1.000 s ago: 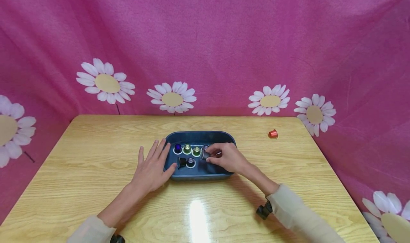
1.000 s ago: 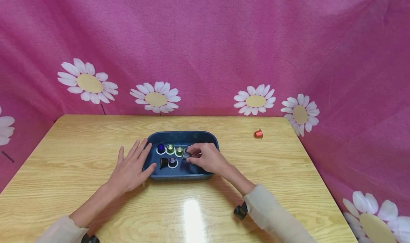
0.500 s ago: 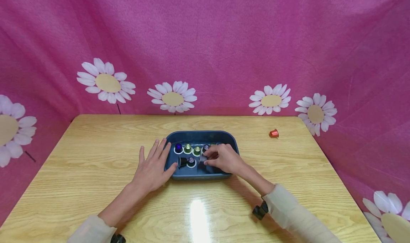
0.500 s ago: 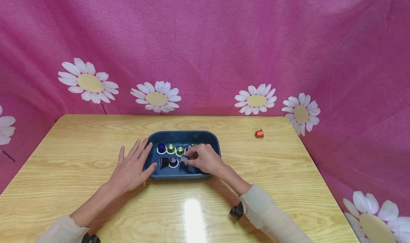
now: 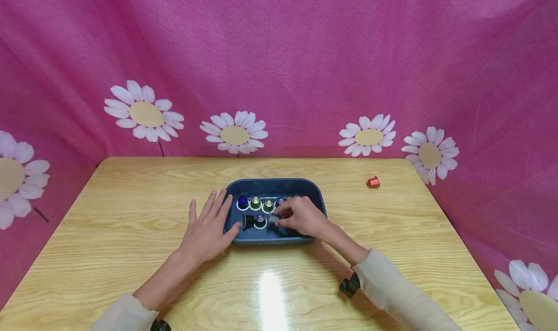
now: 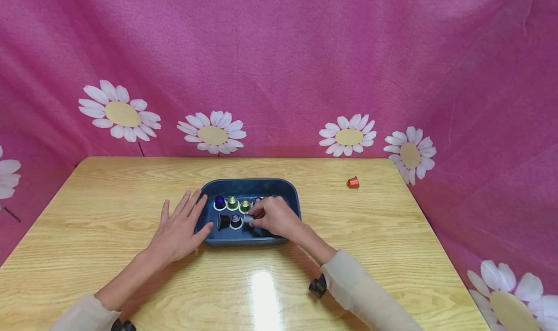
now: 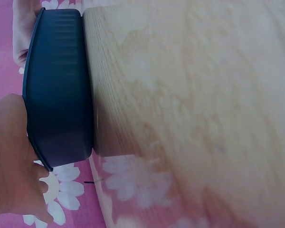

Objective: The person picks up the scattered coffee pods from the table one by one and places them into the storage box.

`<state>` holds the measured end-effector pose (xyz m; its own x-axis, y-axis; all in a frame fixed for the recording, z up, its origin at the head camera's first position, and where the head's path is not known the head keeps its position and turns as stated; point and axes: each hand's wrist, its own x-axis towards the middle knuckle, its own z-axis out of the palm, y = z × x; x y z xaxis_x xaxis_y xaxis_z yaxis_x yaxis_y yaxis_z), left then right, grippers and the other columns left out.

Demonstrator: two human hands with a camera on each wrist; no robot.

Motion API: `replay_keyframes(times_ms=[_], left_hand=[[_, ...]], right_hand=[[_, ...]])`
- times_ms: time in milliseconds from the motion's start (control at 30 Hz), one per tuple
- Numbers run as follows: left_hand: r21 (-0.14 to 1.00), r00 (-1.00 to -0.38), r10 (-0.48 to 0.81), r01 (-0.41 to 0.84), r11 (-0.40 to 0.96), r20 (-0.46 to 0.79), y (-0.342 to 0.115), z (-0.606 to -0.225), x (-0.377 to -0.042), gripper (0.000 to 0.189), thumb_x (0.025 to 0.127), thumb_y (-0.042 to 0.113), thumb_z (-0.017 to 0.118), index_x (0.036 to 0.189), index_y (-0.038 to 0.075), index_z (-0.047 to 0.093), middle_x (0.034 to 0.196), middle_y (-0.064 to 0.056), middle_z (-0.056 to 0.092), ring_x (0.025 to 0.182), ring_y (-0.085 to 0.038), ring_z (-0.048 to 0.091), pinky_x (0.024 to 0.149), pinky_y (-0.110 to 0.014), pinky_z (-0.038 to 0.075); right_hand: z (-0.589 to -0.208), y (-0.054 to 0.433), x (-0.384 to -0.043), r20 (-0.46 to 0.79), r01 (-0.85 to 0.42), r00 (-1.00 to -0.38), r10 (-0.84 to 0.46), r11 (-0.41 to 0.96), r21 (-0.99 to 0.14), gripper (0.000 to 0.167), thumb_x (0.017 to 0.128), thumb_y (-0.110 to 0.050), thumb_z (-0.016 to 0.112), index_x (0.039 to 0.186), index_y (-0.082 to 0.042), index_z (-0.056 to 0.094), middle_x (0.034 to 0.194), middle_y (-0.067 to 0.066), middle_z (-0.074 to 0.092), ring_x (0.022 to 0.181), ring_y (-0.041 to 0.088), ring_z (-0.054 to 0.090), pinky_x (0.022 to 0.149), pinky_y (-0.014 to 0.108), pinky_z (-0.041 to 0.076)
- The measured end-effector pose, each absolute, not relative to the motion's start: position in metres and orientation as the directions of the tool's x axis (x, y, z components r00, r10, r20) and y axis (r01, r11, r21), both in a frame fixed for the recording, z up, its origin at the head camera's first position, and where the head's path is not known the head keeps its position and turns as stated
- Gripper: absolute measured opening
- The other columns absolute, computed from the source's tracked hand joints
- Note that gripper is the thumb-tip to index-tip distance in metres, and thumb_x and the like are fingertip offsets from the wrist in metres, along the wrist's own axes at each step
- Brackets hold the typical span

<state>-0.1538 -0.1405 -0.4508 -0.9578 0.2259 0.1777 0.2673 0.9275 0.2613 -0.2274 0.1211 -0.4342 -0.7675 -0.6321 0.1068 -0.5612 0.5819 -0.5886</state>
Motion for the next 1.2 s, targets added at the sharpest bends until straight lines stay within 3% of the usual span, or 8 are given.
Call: replay_keyframes(times_ms=[600,1000,1200], left_hand=[[0.273,-0.961,0.221,0.260,0.926,0.167,-0.140,-0.451,-0.153,0.074,0.099,0.050,0.051,0.155,0.003,0.035,0.162,-0.016,0.023,0.150,-0.035,0.015,0.111,-0.069,0.003],[0.268,-0.957,0.224,0.267,0.926,0.182,-0.140,-0.450,-0.153,0.073,0.099,0.047,0.054,0.154,0.002,0.036,0.162,-0.016,0.024,0.149,-0.036,0.016,0.111,-0.070,0.004],[0.276,-0.960,0.220,0.261,0.925,0.171,-0.139,-0.450,-0.154,0.073,0.098,0.046,0.054,0.154,0.002,0.035,0.162,-0.017,0.024,0.150,-0.036,0.015,0.111,-0.070,0.003]], right_hand=[[-0.437,0.114,-0.224,0.067,-0.560,-0.755,-0.652,0.589,-0.582,0.016,0.084,-0.009,0.081,0.099,-0.010,0.078,0.088,-0.002,0.074,0.079,0.008,0.071,0.069,0.021,0.054],[-0.437,0.111,-0.225,0.043,-0.550,-0.765,-0.643,0.617,-0.563,0.016,0.083,-0.011,0.082,0.098,-0.009,0.077,0.085,-0.002,0.074,0.079,0.006,0.070,0.076,0.028,0.055],[-0.439,0.109,-0.226,0.024,-0.544,-0.764,-0.645,0.624,-0.560,0.015,0.083,-0.012,0.083,0.096,-0.009,0.076,0.083,-0.003,0.073,0.078,0.005,0.070,0.074,0.024,0.055]])
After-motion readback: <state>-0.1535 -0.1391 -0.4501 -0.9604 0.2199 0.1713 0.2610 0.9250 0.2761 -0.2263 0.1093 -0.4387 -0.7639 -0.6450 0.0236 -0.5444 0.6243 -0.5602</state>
